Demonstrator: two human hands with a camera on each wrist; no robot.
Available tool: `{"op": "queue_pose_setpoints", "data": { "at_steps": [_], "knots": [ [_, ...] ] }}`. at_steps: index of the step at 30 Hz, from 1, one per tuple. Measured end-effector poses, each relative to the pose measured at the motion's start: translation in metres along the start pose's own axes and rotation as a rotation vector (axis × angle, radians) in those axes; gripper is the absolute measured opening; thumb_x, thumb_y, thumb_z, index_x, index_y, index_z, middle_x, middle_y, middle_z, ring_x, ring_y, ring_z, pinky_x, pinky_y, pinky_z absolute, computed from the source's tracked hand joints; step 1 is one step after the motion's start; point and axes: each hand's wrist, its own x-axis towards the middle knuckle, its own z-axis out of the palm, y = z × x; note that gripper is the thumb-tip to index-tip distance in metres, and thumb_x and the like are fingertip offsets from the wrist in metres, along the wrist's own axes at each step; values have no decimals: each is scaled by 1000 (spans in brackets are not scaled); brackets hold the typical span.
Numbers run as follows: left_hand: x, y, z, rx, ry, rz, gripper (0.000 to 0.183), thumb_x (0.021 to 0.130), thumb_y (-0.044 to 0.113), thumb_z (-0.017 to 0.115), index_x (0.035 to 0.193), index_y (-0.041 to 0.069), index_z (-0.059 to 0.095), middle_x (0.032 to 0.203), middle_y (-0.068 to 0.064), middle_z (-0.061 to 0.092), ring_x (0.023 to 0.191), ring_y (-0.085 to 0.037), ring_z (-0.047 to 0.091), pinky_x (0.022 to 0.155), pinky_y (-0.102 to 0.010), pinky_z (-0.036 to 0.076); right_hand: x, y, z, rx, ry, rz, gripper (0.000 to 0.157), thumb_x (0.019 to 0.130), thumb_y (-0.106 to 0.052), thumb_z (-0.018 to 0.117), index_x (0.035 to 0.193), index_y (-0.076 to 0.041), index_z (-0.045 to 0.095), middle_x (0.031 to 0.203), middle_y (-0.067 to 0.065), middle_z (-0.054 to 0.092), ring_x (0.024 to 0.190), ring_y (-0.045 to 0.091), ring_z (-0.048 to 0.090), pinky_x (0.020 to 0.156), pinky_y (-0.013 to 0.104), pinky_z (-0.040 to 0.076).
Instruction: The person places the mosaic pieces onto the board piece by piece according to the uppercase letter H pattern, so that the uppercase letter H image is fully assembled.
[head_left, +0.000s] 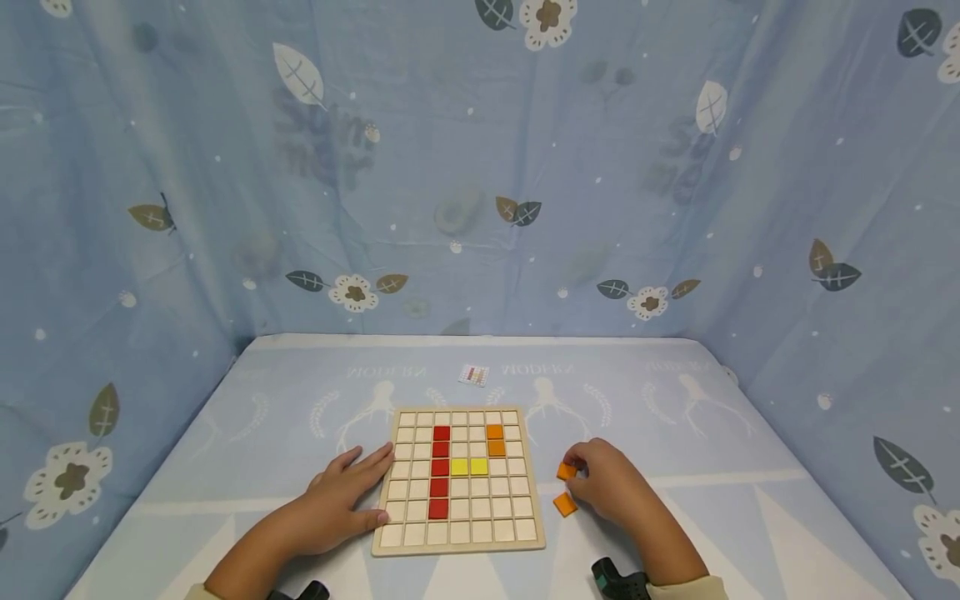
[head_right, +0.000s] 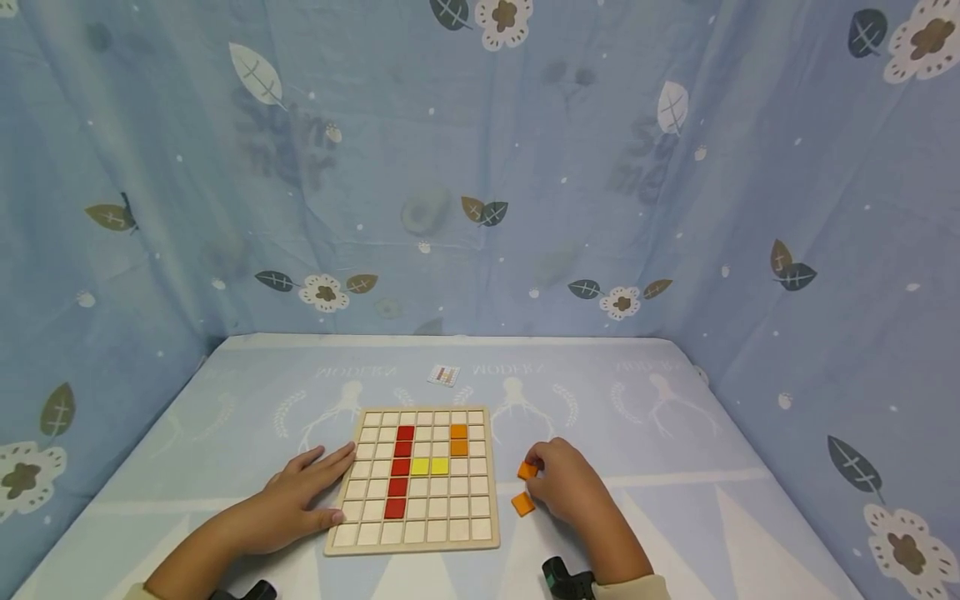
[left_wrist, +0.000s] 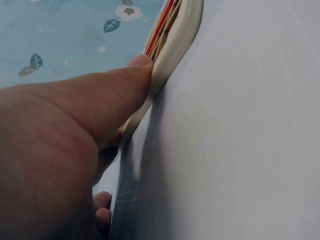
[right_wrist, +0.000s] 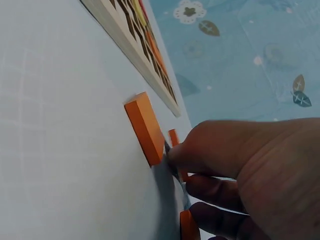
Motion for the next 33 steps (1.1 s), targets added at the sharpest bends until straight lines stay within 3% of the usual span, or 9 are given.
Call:
{"op": "queue_pose_setpoints", "data": {
  "at_steps": [13, 23, 33],
  "knots": [
    [3, -1, 0, 9, 3, -6, 91, 91, 57, 75, 166, 27, 33, 174, 15, 20, 161, -45, 6, 117, -79, 12, 8, -22, 9, 123, -8, -27, 21, 90, -15, 80, 109, -21, 74, 103, -3, 62, 84, 17, 54, 71, 33, 49],
    [0, -6, 1, 7, 5, -7, 91, 90, 58, 75, 166, 29, 33, 174, 16, 19, 161, -45, 7, 117, -78, 12, 17, -52, 23, 129, -28, -156, 21, 93, -16, 78, 113, -21, 75, 108, -3, 63, 88, 17, 55, 76, 35, 49],
    [4, -5, 3, 6, 11, 1, 92, 90, 58, 75, 166, 29, 33, 174, 16, 19, 161, -45, 7, 118, -78, 12, 24, -69, 38, 123, -51, -162, 23, 91, -9, 74, 113, -16, 75, 106, -2, 64, 95, 17, 58, 88, 41, 53]
  ]
}}
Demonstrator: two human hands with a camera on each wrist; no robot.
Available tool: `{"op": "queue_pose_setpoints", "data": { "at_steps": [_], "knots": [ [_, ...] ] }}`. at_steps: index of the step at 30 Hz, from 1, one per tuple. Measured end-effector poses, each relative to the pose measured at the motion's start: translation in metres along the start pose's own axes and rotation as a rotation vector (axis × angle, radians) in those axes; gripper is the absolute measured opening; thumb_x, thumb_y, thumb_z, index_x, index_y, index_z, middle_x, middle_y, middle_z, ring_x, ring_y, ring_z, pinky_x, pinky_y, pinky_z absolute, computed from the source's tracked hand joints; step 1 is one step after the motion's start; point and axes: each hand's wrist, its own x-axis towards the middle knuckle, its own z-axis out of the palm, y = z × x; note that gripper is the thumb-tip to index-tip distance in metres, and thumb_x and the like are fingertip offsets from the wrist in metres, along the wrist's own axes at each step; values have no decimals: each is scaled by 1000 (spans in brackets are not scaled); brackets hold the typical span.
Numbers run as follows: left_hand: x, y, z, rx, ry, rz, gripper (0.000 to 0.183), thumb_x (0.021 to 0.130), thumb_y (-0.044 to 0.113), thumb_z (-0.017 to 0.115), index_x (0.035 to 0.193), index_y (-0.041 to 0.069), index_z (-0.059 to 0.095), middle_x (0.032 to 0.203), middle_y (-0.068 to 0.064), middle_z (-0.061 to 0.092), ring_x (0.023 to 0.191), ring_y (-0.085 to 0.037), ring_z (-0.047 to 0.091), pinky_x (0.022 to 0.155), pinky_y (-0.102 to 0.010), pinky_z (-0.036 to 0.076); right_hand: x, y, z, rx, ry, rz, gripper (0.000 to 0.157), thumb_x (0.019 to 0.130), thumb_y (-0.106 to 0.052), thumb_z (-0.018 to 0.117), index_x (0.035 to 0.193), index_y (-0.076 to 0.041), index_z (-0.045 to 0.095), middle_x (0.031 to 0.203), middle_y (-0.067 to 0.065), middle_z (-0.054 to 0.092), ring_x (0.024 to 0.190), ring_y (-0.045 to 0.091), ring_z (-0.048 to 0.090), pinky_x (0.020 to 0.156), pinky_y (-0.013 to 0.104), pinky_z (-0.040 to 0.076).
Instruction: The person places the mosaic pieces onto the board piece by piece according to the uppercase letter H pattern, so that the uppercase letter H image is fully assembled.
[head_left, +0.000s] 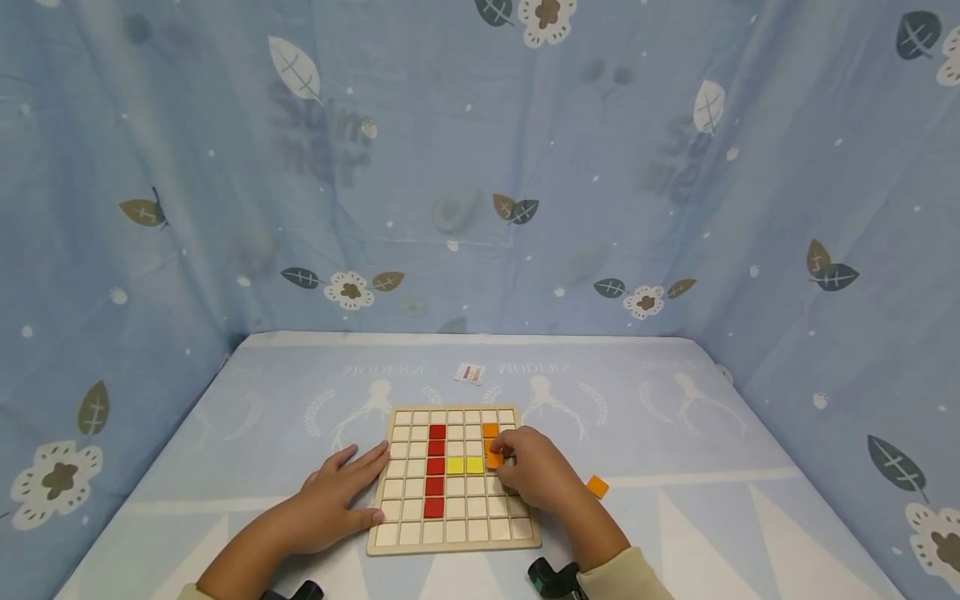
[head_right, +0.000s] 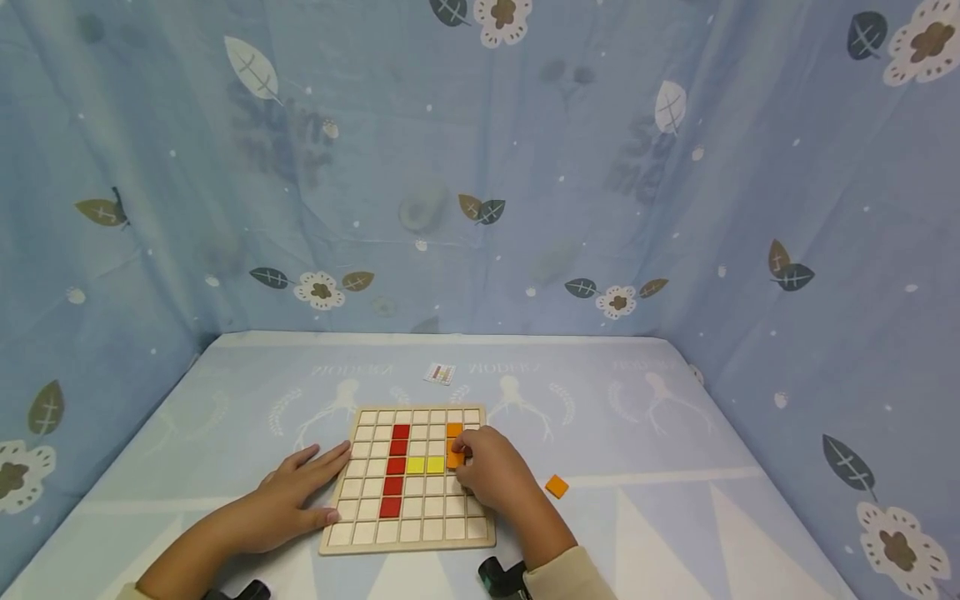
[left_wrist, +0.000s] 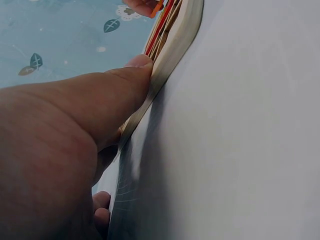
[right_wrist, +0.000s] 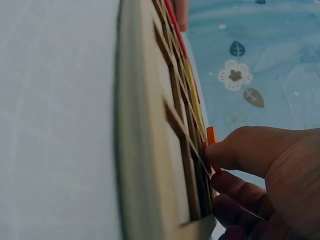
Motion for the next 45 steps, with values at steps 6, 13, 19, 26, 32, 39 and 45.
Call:
{"op": "queue_pose_setpoints", "data": {
  "at_steps": [6, 13, 19, 26, 32, 39, 45],
  "knots": [
    [-1, 2, -1, 4, -4, -5, 92, 90, 58, 75, 166, 29, 33, 174, 16, 20, 161, -45, 7, 118, -78, 12, 0, 1, 5, 4, 2, 10, 25, 90, -7, 74, 114, -15, 76, 106, -2, 63, 95, 17, 57, 88, 41, 53],
    [-3, 4, -3, -10, -6, 0, 90, 91, 56, 75, 166, 27, 34, 174, 14, 20, 161, -46, 6, 117, -79, 11, 0, 1, 5, -16, 1, 1, 25, 90, -7, 72, 112, -16, 77, 105, -2, 62, 88, 17, 54, 78, 35, 48],
    [-2, 4, -2, -3, -7, -4, 91, 90, 57, 75, 166, 27, 34, 174, 14, 20, 161, -46, 6, 117, -79, 12, -1, 1, 2, -20, -1, -7, 26, 93, -10, 72, 118, -17, 77, 104, -2, 61, 90, 16, 55, 80, 35, 49],
    [-1, 2, -1, 2, -5, -11, 91, 90, 58, 76, 165, 27, 35, 174, 15, 19, 161, -45, 7, 116, -80, 12, -6, 4, -3, 16, 6, -15, 28, 95, -13, 71, 122, -18, 75, 116, -2, 63, 95, 15, 57, 82, 36, 50],
    [0, 1, -1, 5, -4, 4, 91, 90, 58, 75, 166, 27, 34, 174, 14, 19, 161, -46, 6, 117, -80, 12, -10, 6, -6, -3, -9, -42, 20, 98, -15, 72, 115, -22, 80, 111, -4, 62, 90, 16, 55, 79, 35, 47],
    [0, 0, -1, 7, -10, 4, 92, 90, 59, 74, 166, 28, 33, 174, 15, 19, 160, -46, 6, 117, -79, 11, -14, 6, -7, -9, -46, -67, 16, 99, -17, 73, 108, -24, 83, 114, -7, 64, 111, 19, 61, 98, 47, 53],
    [0, 1, -1, 1, -11, -2, 92, 90, 59, 74, 166, 28, 32, 174, 15, 19, 161, -46, 6, 118, -78, 11, -15, 6, -7, -43, -53, -90, 15, 100, -17, 71, 107, -23, 83, 113, -8, 67, 115, 22, 64, 102, 48, 53]
  ]
}}
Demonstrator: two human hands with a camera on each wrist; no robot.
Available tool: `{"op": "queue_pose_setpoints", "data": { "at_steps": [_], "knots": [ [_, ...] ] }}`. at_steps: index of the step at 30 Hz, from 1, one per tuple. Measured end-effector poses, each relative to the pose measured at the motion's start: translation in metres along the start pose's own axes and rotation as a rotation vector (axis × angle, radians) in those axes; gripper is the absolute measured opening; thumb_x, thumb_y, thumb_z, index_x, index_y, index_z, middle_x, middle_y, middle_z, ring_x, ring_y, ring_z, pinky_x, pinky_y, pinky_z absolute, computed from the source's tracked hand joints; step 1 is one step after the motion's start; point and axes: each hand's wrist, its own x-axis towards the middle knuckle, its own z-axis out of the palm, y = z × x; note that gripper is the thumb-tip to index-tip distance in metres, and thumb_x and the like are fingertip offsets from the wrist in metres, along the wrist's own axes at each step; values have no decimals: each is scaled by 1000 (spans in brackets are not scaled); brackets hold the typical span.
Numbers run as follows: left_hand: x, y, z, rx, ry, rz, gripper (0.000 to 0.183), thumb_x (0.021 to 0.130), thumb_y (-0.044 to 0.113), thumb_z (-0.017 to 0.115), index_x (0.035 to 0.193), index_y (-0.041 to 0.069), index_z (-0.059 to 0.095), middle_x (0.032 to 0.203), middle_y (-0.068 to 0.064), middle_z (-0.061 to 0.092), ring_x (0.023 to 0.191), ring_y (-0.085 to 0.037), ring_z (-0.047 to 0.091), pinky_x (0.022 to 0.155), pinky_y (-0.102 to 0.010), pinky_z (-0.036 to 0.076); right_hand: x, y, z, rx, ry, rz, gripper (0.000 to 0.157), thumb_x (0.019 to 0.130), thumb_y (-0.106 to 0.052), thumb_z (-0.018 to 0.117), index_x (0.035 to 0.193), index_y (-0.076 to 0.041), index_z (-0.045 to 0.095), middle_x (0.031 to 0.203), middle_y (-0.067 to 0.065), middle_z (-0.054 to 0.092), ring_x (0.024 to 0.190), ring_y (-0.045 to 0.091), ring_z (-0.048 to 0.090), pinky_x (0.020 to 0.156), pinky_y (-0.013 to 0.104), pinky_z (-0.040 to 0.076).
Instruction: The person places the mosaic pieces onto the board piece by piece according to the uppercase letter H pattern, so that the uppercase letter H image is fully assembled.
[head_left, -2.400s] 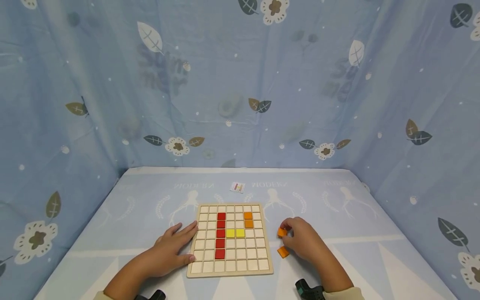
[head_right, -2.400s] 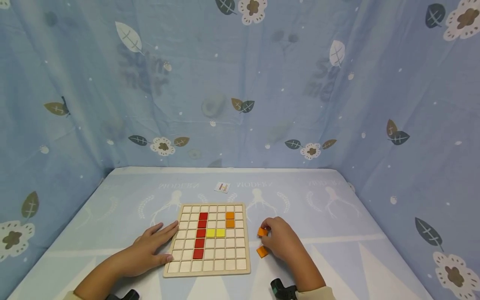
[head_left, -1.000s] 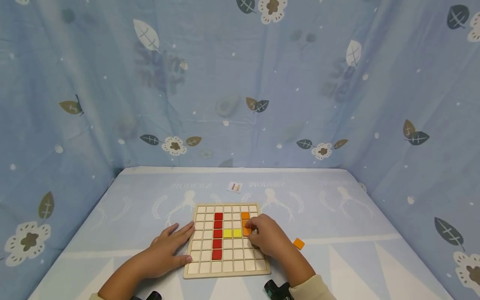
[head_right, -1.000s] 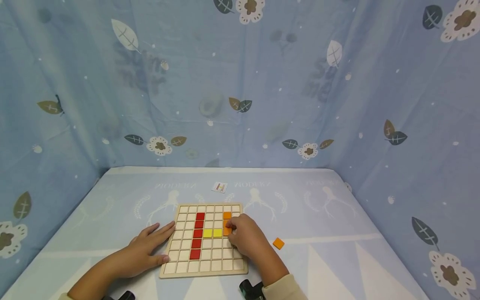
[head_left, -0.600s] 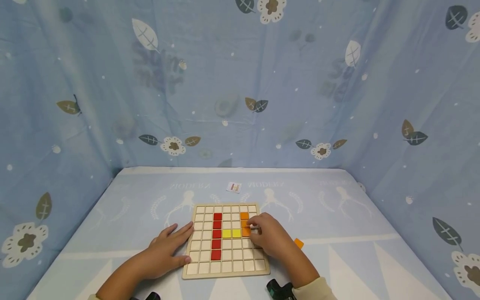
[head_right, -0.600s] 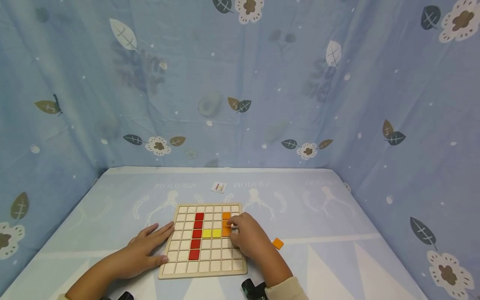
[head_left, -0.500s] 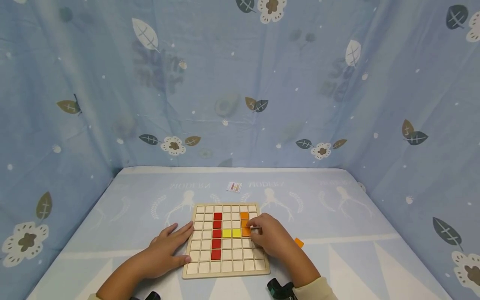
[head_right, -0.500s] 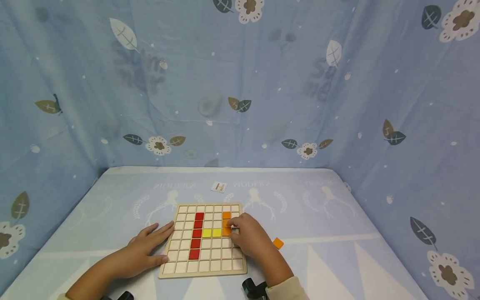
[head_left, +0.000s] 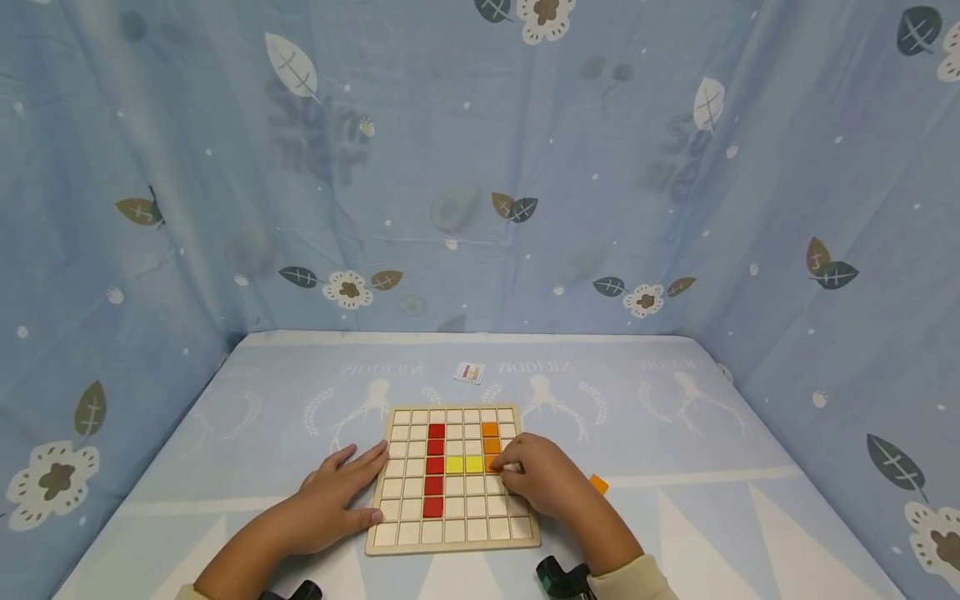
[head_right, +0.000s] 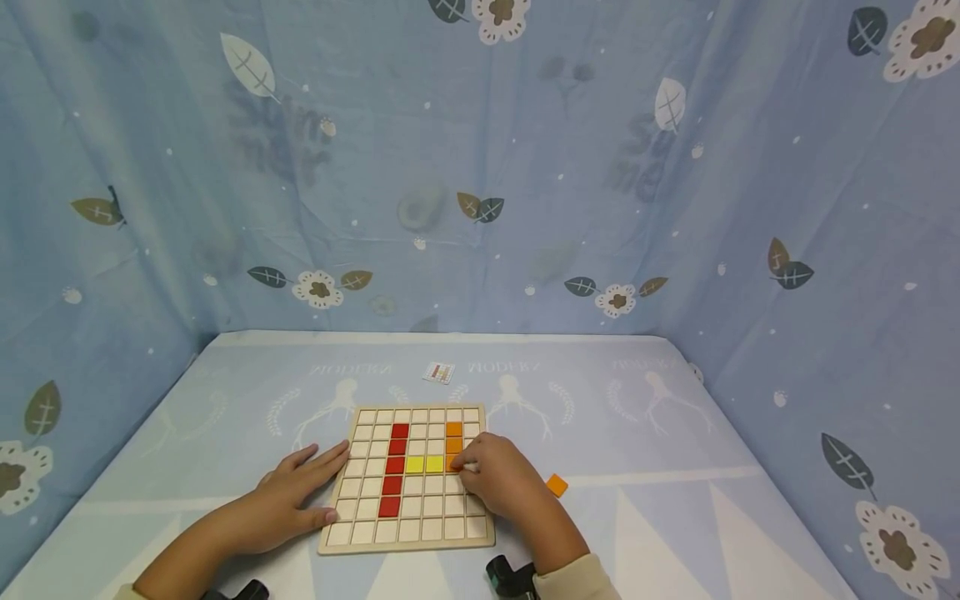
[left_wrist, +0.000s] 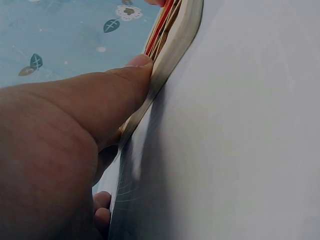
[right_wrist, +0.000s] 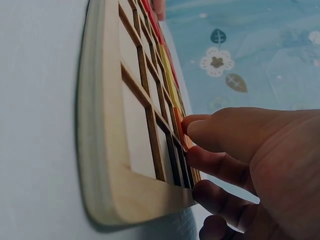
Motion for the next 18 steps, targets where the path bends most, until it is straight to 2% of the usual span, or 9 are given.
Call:
{"op": "queue_pose_setpoints", "data": {
  "at_steps": [4, 10, 14, 18],
  "knots": [
    [0, 0, 0, 5, 2, 2, 92, 90, 59, 74, 166, 28, 33, 175, 14, 19, 160, -46, 6, 118, -78, 11, -1, 1, -1, -16, -2, -10, 17, 100, -17, 71, 111, -22, 82, 116, -6, 68, 113, 21, 64, 100, 47, 53],
    [-1, 1, -1, 1, 1, 4, 92, 90, 58, 74, 166, 26, 34, 175, 13, 19, 160, -47, 6, 117, -79, 11, -6, 9, -12, 14, -13, 35, 26, 99, -19, 74, 124, -19, 76, 118, -2, 66, 94, 16, 57, 82, 39, 50],
    [-2, 2, -1, 1, 0, 5, 92, 91, 58, 74, 166, 26, 33, 175, 13, 19, 160, -47, 6, 117, -79, 11, -14, 19, -25, 13, -24, 94, 28, 97, -17, 75, 125, -20, 74, 120, -1, 65, 99, 17, 58, 85, 42, 52],
    [-1, 3, -1, -2, 2, 8, 92, 90, 59, 74, 166, 26, 33, 175, 14, 19, 160, -47, 6, 118, -78, 11, -23, 30, -37, -23, 10, 156, 25, 93, -13, 77, 116, -22, 76, 116, -3, 67, 101, 17, 61, 91, 45, 54]
  ]
}}
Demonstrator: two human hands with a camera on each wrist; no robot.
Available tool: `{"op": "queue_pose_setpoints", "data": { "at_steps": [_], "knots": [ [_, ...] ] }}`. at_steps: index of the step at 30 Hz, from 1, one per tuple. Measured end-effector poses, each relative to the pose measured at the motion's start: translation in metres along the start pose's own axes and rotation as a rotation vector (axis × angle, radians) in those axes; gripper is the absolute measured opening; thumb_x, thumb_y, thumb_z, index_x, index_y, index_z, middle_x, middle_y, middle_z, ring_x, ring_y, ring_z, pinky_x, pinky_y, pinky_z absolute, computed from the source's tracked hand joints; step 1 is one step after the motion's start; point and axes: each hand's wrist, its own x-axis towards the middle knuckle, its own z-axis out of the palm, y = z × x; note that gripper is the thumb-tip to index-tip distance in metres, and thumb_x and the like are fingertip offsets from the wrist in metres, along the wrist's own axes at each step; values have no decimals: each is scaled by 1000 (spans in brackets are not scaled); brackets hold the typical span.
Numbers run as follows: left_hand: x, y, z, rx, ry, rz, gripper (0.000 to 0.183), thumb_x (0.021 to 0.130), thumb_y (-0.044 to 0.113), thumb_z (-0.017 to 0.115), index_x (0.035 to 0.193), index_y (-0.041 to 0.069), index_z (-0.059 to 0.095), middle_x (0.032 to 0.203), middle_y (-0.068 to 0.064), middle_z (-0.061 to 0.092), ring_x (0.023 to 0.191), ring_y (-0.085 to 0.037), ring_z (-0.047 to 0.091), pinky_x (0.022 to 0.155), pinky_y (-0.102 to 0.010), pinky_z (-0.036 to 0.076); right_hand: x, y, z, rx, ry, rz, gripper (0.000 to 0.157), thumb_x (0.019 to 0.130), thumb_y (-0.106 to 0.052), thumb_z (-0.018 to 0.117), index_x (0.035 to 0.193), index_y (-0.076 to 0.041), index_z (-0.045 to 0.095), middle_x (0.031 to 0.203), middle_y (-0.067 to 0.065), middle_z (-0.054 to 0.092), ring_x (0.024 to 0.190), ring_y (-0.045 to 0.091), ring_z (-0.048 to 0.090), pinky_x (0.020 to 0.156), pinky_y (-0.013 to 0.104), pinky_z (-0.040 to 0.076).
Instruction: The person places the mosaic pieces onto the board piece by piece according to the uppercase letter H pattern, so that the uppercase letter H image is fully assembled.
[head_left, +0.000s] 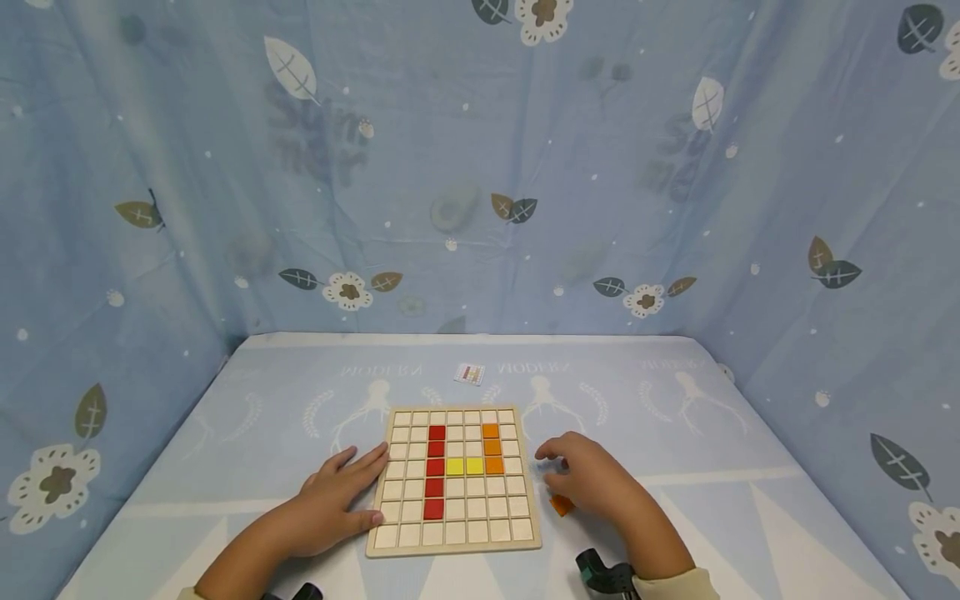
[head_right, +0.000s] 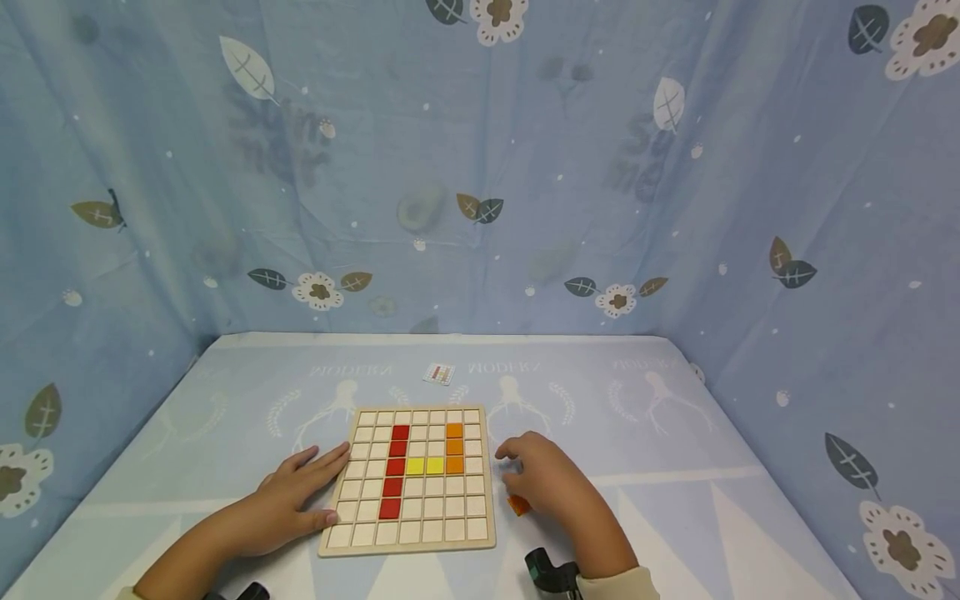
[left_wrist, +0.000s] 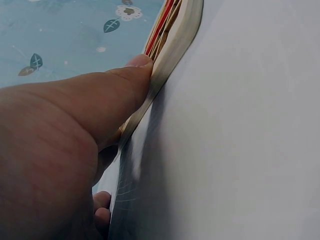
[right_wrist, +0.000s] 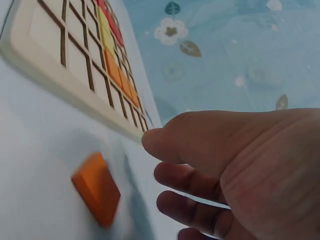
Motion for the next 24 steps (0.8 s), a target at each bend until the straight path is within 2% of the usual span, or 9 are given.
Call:
{"op": "queue_pose_setpoints", "data": {
  "at_steps": [4, 12, 18, 24],
  "knots": [
    [0, 0, 0, -8, 0, 4, 92, 91, 59, 74, 166, 27, 32, 175, 14, 19, 160, -47, 6, 118, -79, 10, -8, 13, -8, -29, 47, 56, 24, 89, -11, 80, 108, -25, 76, 112, -5, 67, 101, 16, 61, 93, 45, 54],
    [0, -2, 1, 8, 3, -9, 93, 90, 61, 73, 166, 29, 32, 174, 16, 19, 161, -46, 6, 118, -79, 12, -19, 32, -18, -53, 48, 107, 34, 84, -14, 88, 114, -23, 74, 113, -2, 66, 98, 17, 59, 91, 46, 53],
    [0, -1, 1, -7, 0, -12, 92, 90, 60, 74, 166, 28, 33, 174, 15, 19, 161, -46, 6, 117, -79, 12, -23, 42, -16, -52, 28, 138, 36, 83, -16, 89, 114, -24, 73, 113, -2, 66, 104, 18, 60, 99, 51, 52],
    [-1, 0, 1, -5, 8, -6, 91, 90, 59, 74, 166, 28, 34, 174, 15, 20, 161, -46, 7, 117, -79, 12, -22, 47, -11, -45, 24, 146, 33, 83, -15, 89, 111, -24, 74, 107, -1, 63, 96, 17, 57, 95, 48, 54]
  ]
}}
